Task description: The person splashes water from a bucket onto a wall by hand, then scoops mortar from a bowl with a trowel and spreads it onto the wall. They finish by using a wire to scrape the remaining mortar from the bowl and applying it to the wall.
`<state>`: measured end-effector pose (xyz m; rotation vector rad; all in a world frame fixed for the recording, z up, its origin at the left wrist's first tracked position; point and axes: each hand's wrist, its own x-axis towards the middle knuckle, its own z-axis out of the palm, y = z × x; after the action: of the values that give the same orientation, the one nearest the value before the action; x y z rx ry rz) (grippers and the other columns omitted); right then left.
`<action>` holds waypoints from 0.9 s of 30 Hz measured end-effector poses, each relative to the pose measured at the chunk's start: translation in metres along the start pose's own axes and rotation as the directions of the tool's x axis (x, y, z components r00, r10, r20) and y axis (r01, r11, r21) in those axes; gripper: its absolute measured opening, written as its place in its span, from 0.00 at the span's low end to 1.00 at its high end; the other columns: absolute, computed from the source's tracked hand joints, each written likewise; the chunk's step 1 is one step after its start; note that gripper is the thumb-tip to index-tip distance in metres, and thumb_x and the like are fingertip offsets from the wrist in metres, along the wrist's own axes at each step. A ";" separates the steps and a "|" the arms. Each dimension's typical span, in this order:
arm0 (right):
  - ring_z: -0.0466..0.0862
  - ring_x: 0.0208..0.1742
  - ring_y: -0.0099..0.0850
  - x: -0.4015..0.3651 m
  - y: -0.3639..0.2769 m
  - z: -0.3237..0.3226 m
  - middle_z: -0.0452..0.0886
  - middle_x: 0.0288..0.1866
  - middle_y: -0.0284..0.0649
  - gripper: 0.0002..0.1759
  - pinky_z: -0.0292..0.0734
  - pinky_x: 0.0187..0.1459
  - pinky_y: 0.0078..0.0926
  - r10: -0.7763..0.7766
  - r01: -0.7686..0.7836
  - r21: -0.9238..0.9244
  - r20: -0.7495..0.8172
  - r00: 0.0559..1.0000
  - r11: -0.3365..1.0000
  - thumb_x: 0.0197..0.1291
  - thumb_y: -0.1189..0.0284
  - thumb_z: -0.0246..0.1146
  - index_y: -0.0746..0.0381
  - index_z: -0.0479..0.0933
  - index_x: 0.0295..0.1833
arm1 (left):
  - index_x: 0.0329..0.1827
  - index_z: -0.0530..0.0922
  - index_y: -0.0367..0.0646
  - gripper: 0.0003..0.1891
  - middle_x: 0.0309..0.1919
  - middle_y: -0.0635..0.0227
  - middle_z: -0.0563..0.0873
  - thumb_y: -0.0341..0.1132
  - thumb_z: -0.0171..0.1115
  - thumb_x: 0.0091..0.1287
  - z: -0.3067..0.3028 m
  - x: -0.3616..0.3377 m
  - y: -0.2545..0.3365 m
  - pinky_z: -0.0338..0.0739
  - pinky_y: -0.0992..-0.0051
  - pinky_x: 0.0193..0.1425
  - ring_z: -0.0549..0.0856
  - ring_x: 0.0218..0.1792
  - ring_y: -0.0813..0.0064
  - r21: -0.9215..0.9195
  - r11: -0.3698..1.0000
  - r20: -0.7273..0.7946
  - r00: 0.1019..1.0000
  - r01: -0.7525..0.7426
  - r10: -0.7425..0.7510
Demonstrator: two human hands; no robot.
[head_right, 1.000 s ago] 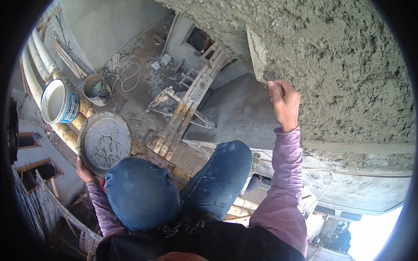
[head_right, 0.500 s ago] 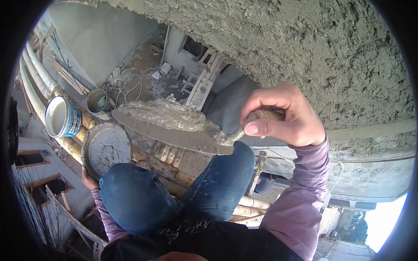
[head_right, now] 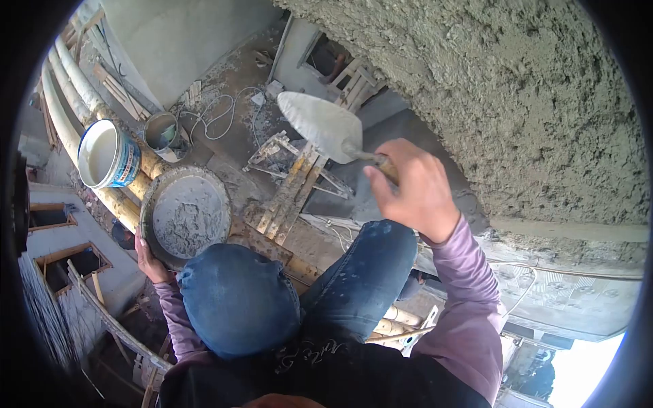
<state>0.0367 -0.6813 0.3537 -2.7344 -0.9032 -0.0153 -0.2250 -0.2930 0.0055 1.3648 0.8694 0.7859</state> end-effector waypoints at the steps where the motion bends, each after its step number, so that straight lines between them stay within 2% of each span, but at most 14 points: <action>1: 0.83 0.32 0.53 0.013 -0.010 0.040 0.81 0.34 0.52 0.11 0.78 0.37 0.44 -0.082 0.086 -0.035 0.098 0.992 0.996 0.56 0.72 0.68 0.66 0.78 0.41 | 0.72 0.73 0.32 0.23 0.68 0.58 0.77 0.40 0.48 0.82 0.002 -0.001 0.004 0.68 0.69 0.74 0.78 0.65 0.68 -0.023 1.000 0.019 1.000 -0.004 0.005; 3: 0.83 0.35 0.52 0.037 -0.024 0.099 0.79 0.35 0.50 0.11 0.79 0.39 0.46 -0.221 0.241 -0.047 0.257 0.941 0.969 0.56 0.71 0.67 0.66 0.77 0.40 | 0.70 0.74 0.31 0.23 0.67 0.58 0.77 0.39 0.51 0.81 0.018 -0.009 0.026 0.68 0.68 0.74 0.77 0.66 0.67 -0.052 0.999 -0.014 1.000 -0.017 0.017; 4: 0.84 0.37 0.51 0.051 -0.038 0.130 0.79 0.36 0.51 0.11 0.80 0.40 0.46 -0.288 0.312 -0.028 0.316 0.904 0.950 0.56 0.71 0.66 0.67 0.76 0.39 | 0.67 0.76 0.29 0.22 0.67 0.58 0.78 0.37 0.51 0.80 0.013 -0.006 0.020 0.66 0.68 0.75 0.76 0.67 0.67 0.106 0.992 -0.019 0.997 -0.071 0.073; 5: 0.85 0.39 0.51 0.060 -0.059 0.163 0.78 0.37 0.51 0.11 0.82 0.41 0.46 -0.362 0.385 0.011 0.368 0.856 0.923 0.56 0.70 0.65 0.67 0.75 0.37 | 0.65 0.78 0.28 0.21 0.67 0.58 0.77 0.36 0.52 0.79 0.019 -0.009 0.030 0.64 0.70 0.75 0.75 0.69 0.67 0.074 0.996 -0.064 0.996 -0.051 0.056; 6: 0.85 0.39 0.48 0.069 -0.071 0.189 0.79 0.37 0.51 0.11 0.82 0.41 0.45 -0.445 0.473 -0.005 0.329 0.833 0.881 0.57 0.69 0.65 0.67 0.77 0.38 | 0.64 0.78 0.28 0.20 0.68 0.58 0.77 0.35 0.53 0.79 0.018 -0.010 0.033 0.62 0.71 0.76 0.74 0.70 0.67 0.144 0.987 -0.042 0.996 -0.076 0.083; 8: 0.86 0.38 0.46 0.081 -0.088 0.234 0.79 0.37 0.50 0.10 0.83 0.42 0.43 -0.513 0.540 0.004 0.317 0.798 0.842 0.58 0.70 0.64 0.67 0.78 0.39 | 0.64 0.79 0.29 0.18 0.68 0.57 0.77 0.31 0.56 0.77 0.021 -0.012 0.023 0.58 0.69 0.79 0.71 0.73 0.65 0.024 0.996 -0.073 0.994 -0.081 0.083; 9: 0.86 0.38 0.47 0.080 -0.095 0.256 0.80 0.37 0.50 0.10 0.83 0.43 0.43 -0.557 0.580 0.032 0.329 0.763 0.814 0.58 0.70 0.64 0.67 0.79 0.39 | 0.66 0.78 0.29 0.20 0.70 0.57 0.76 0.34 0.55 0.78 0.023 -0.012 0.021 0.60 0.68 0.78 0.71 0.72 0.64 0.081 0.989 -0.039 0.991 -0.126 0.130; 11: 0.86 0.38 0.48 0.070 -0.099 0.295 0.81 0.38 0.51 0.10 0.83 0.44 0.44 -0.612 0.638 0.057 0.359 0.705 0.768 0.60 0.70 0.64 0.68 0.80 0.39 | 0.65 0.78 0.30 0.19 0.70 0.56 0.76 0.32 0.55 0.78 0.033 -0.014 0.025 0.59 0.67 0.79 0.70 0.73 0.64 0.045 0.992 -0.049 0.992 -0.118 0.120; 14: 0.85 0.41 0.52 0.036 -0.117 0.301 0.82 0.39 0.53 0.12 0.82 0.46 0.46 -0.507 0.428 0.275 0.518 0.689 0.861 0.63 0.69 0.64 0.69 0.80 0.40 | 0.65 0.78 0.29 0.19 0.70 0.56 0.76 0.32 0.55 0.78 0.044 -0.013 0.033 0.59 0.66 0.79 0.70 0.73 0.64 0.051 0.991 -0.055 0.990 -0.126 0.129; 17: 0.84 0.43 0.55 0.020 -0.113 0.276 0.82 0.41 0.55 0.13 0.80 0.46 0.49 -0.435 0.173 0.451 0.581 0.688 0.876 0.65 0.68 0.63 0.70 0.79 0.44 | 0.65 0.79 0.30 0.19 0.70 0.57 0.76 0.33 0.55 0.78 0.043 -0.018 0.035 0.59 0.66 0.79 0.70 0.73 0.64 0.051 0.989 -0.028 0.990 -0.139 0.141; 20: 0.84 0.43 0.56 0.006 -0.100 0.267 0.82 0.41 0.55 0.14 0.78 0.45 0.49 -0.423 0.172 0.504 0.440 0.792 0.846 0.66 0.68 0.62 0.70 0.77 0.47 | 0.63 0.81 0.31 0.16 0.69 0.56 0.76 0.30 0.56 0.77 0.039 -0.016 0.035 0.58 0.65 0.78 0.69 0.74 0.62 0.050 0.992 -0.050 0.992 -0.116 0.119; 23: 0.83 0.42 0.56 0.001 -0.095 0.270 0.82 0.41 0.54 0.13 0.78 0.44 0.50 -0.362 0.145 0.446 0.453 0.814 0.883 0.67 0.68 0.62 0.69 0.76 0.47 | 0.63 0.80 0.30 0.17 0.68 0.56 0.76 0.32 0.55 0.78 0.032 -0.014 0.031 0.59 0.67 0.78 0.70 0.72 0.64 0.061 0.992 -0.045 0.993 -0.107 0.110; 26: 0.83 0.41 0.56 -0.003 -0.085 0.270 0.82 0.40 0.53 0.12 0.77 0.43 0.49 -0.369 0.145 0.532 0.344 0.863 0.834 0.67 0.69 0.61 0.69 0.76 0.46 | 0.63 0.80 0.29 0.17 0.68 0.55 0.76 0.32 0.54 0.78 0.021 -0.015 0.021 0.62 0.68 0.77 0.73 0.70 0.63 -0.002 0.997 -0.124 0.990 -0.073 0.073; 27: 0.83 0.41 0.55 -0.001 -0.083 0.259 0.82 0.40 0.53 0.13 0.77 0.42 0.48 -0.340 0.110 0.517 0.376 0.862 0.849 0.67 0.68 0.62 0.68 0.75 0.46 | 0.63 0.80 0.29 0.18 0.68 0.55 0.77 0.33 0.54 0.79 0.014 -0.013 0.021 0.62 0.69 0.77 0.75 0.69 0.64 0.118 0.992 -0.116 0.992 -0.043 0.057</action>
<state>-0.0311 -0.5531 0.1234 -2.1691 -1.1665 0.7392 -0.2180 -0.3095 0.0273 1.4575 0.9903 0.8739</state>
